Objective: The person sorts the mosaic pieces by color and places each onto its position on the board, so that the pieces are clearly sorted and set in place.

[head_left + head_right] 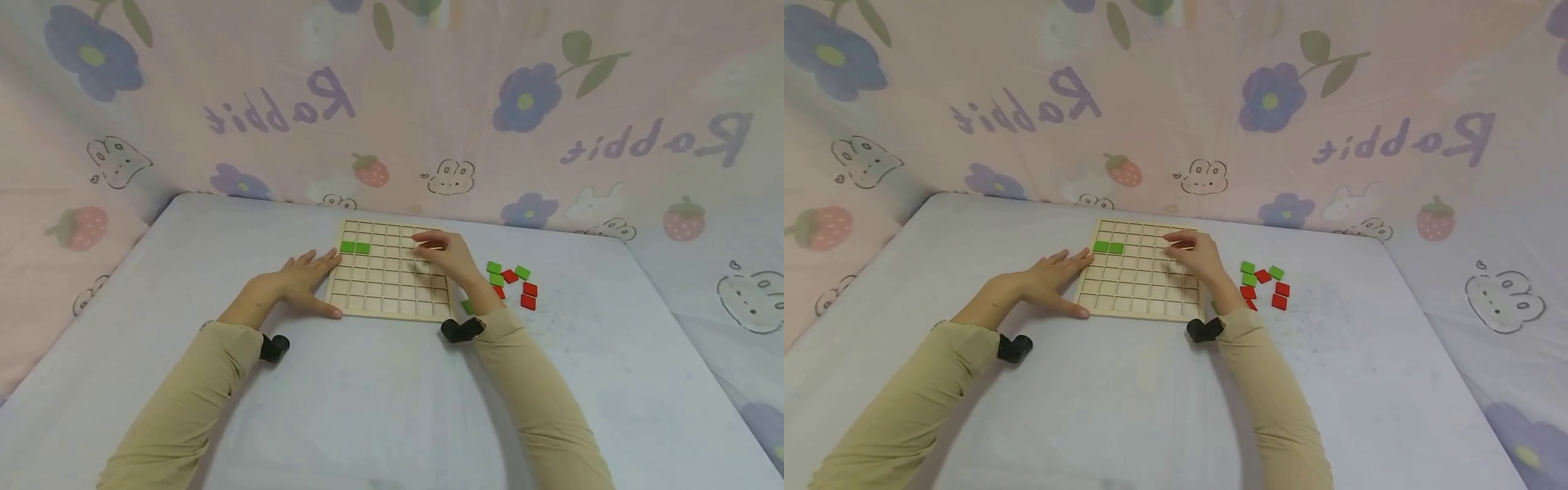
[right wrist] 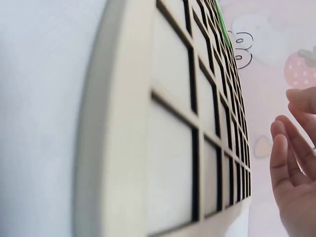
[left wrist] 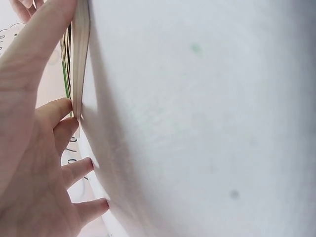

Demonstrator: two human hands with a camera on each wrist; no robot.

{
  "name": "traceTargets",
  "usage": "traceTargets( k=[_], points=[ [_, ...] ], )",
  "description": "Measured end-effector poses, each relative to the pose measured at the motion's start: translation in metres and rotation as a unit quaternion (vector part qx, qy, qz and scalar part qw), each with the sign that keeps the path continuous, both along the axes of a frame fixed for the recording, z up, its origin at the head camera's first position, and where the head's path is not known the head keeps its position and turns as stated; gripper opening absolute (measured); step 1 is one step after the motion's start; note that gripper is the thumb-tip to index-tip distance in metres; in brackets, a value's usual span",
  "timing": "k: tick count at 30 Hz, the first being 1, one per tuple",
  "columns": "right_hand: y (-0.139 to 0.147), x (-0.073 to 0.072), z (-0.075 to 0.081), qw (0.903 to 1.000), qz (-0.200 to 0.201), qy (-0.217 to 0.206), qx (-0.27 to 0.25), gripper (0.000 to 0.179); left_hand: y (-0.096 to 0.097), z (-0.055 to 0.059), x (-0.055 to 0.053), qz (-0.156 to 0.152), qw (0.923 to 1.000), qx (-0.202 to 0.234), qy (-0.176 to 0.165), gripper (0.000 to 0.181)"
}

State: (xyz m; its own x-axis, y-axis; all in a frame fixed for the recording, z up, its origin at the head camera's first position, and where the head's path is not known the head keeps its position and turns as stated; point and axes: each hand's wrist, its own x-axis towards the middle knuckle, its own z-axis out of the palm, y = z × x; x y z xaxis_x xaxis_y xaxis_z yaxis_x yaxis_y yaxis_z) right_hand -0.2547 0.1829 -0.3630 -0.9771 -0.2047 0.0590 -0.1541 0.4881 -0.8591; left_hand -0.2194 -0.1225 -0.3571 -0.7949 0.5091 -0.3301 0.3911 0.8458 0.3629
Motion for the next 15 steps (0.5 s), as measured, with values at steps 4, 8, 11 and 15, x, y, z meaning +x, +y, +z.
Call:
traceTargets(
  k=[4,8,11,15],
  points=[
    [0.006,0.003,0.001,1.0000,-0.002,0.005,-0.002,0.036,0.000,0.000,0.000,-0.001,1.0000,0.005,0.005,0.113],
    [0.012,0.006,0.002,0.9999,-0.012,0.007,0.004,0.036,-0.001,-0.001,0.000,-0.001,1.0000,0.005,0.006,0.113],
    [0.018,0.006,0.001,0.9998,-0.020,0.004,0.005,0.036,-0.001,-0.001,-0.001,-0.001,1.0000,0.003,0.005,0.114],
    [0.025,0.006,0.001,0.9996,-0.025,0.001,0.008,0.036,-0.001,-0.001,-0.001,-0.001,1.0000,0.004,0.005,0.114]
  ],
)
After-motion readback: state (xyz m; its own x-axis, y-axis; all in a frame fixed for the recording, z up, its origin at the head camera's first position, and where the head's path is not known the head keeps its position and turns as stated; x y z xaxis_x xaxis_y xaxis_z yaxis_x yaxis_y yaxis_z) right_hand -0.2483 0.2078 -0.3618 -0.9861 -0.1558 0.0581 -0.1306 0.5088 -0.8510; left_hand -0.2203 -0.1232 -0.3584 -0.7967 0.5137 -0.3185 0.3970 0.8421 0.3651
